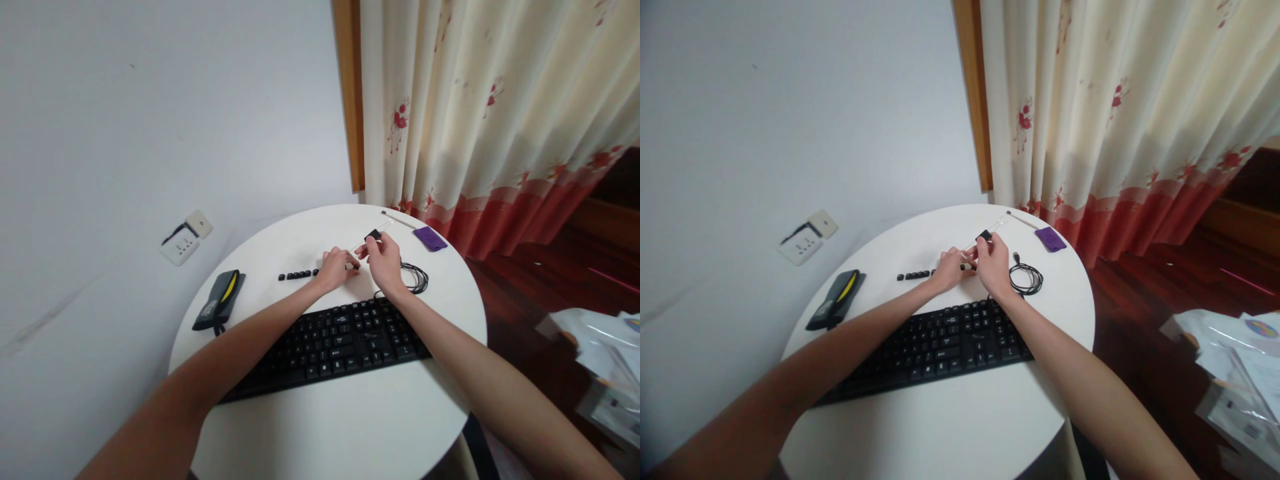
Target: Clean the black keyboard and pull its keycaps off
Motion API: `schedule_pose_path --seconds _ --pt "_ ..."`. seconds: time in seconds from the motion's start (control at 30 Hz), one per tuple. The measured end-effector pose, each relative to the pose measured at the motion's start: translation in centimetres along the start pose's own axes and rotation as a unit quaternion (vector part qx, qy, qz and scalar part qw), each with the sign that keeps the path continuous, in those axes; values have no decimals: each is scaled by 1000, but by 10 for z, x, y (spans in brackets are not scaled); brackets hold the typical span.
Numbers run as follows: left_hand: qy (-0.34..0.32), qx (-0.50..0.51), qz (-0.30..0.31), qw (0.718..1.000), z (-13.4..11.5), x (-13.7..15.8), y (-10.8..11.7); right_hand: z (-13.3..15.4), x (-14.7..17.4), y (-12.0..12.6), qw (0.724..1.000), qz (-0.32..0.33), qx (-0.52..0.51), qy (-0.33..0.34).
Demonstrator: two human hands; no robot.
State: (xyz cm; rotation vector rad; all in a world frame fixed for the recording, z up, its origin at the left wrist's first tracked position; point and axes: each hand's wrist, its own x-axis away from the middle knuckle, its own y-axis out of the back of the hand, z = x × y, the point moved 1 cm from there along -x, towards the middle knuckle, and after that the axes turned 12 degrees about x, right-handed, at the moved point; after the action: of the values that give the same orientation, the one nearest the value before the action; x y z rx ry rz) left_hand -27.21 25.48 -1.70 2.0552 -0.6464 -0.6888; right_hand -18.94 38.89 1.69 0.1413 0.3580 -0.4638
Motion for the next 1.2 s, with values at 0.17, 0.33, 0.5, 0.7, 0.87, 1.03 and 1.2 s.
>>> schedule_pose_path --seconds 0.17,0.33,0.5,0.7,0.87,1.03,1.2 --pt "-13 -3 7 1000 -2 -1 1 -1 0 -1 1000 -3 10 -7" --pt "-11 -21 10 1000 1 -3 2 -2 1 -1 1000 -5 12 4" --pt "17 -32 -1 999 2 -3 4 -5 1 -2 1000 -11 12 12" --pt "76 -27 0 997 6 -4 5 -9 -1 -3 1000 -10 4 21" --pt "89 -21 -8 996 13 -4 6 -10 -1 -3 1000 -6 9 21" --pt "110 -4 -10 994 17 -2 6 -11 -1 -3 1000 -6 21 22" --pt "110 -6 -9 994 16 -3 8 -11 -1 -3 1000 -5 19 23"
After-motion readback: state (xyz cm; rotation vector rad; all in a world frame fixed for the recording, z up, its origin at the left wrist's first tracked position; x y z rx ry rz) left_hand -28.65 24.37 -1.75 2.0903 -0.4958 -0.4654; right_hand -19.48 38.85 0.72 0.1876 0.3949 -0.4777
